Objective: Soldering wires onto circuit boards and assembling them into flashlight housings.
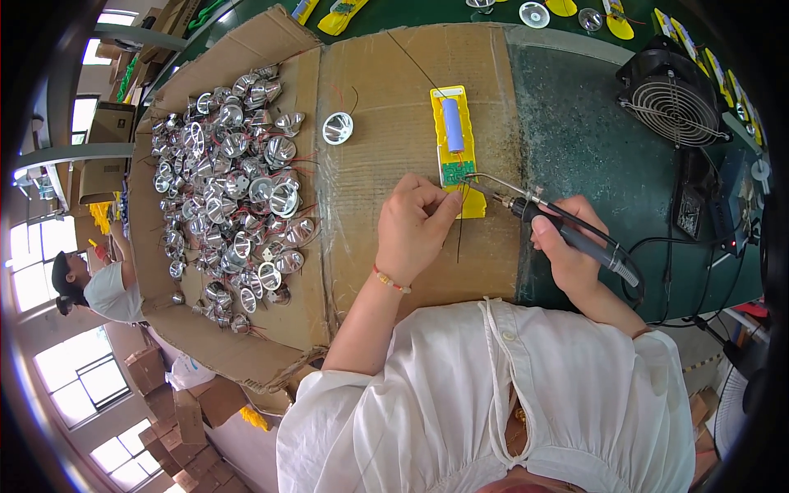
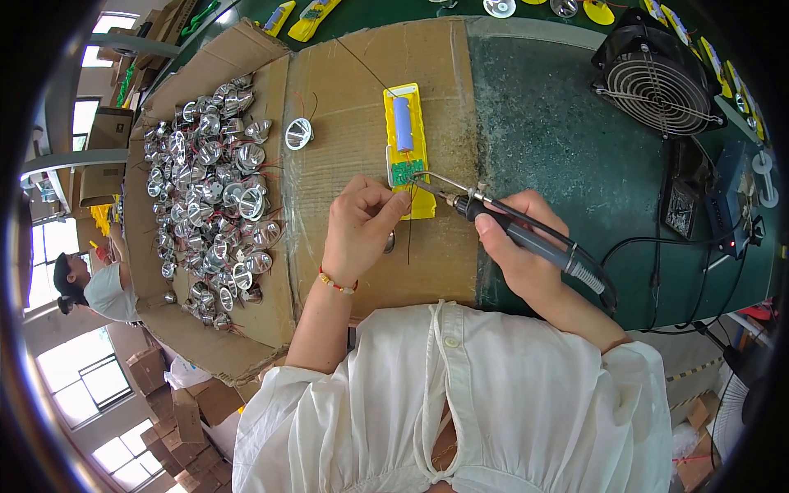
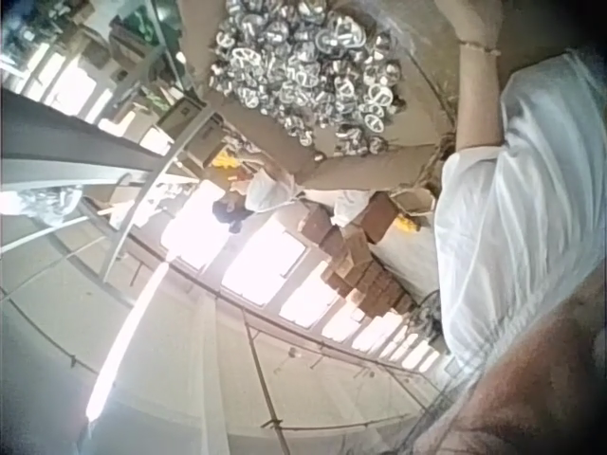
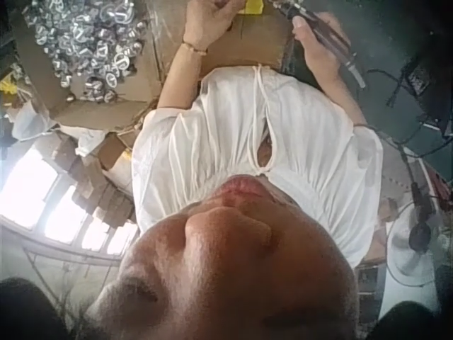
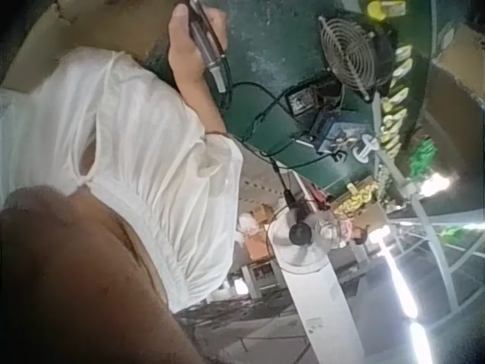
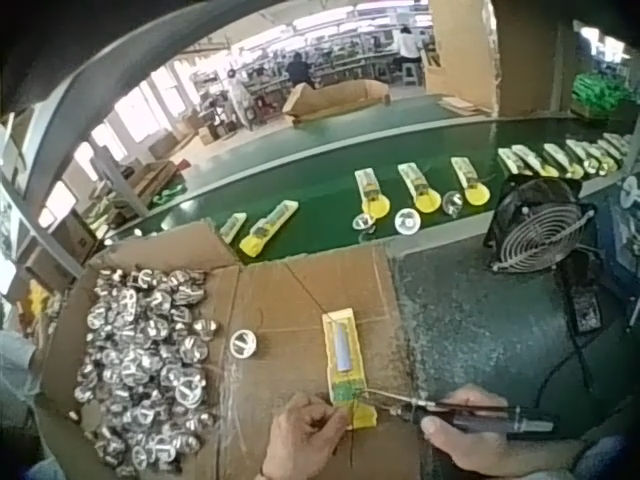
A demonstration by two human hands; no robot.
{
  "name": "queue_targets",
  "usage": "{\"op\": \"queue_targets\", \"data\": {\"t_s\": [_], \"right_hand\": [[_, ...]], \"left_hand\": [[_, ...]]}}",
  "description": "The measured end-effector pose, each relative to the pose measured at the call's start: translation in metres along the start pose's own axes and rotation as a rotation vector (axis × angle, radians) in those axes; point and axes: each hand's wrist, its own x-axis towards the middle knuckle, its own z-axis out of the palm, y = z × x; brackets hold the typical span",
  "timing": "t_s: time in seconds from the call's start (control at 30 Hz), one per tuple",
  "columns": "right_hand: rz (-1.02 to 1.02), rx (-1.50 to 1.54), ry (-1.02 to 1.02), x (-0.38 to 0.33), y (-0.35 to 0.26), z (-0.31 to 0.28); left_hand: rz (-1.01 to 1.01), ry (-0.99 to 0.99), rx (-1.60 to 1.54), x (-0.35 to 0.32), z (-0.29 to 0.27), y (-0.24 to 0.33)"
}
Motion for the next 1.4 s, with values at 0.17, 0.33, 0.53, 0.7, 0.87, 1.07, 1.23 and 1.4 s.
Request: {"op": "queue_targets", "data": {"t_s": [0.17, 0.33, 0.53, 0.7, 0.87, 1.07, 1.23, 1.4], "right_hand": [[0.074, 0.176, 0.016, 0.002, -0.006, -0.005], [0.120, 0.194, 0.035, 0.001, -0.005, -0.008], [0.097, 0.203, 0.023, 0.000, -0.005, -0.011], [0.112, 0.211, 0.017, 0.000, -0.006, -0.012], [0.118, 0.202, 0.015, 0.000, -0.005, -0.012], [0.110, 0.180, 0.012, -0.001, -0.007, -0.009], [0.119, 0.172, 0.006, 0.000, -0.008, -0.009], [0.123, 0.172, 0.005, 0.000, -0.007, -0.006]], "left_hand": [[-0.002, -0.001, -0.010, 0.001, -0.002, 0.000], [-0.019, -0.003, -0.011, 0.001, -0.001, 0.001], [-0.019, -0.022, -0.063, 0.001, -0.004, 0.000], [-0.004, 0.060, -0.199, -0.007, -0.004, -0.005], [0.132, 0.219, -0.118, -0.009, -0.005, 0.004], [0.164, 0.202, 0.038, -0.010, -0.007, 0.001], [0.137, 0.304, -0.108, -0.011, -0.005, -0.004], [0.099, 0.205, -0.436, -0.014, -0.009, -0.016]]}}
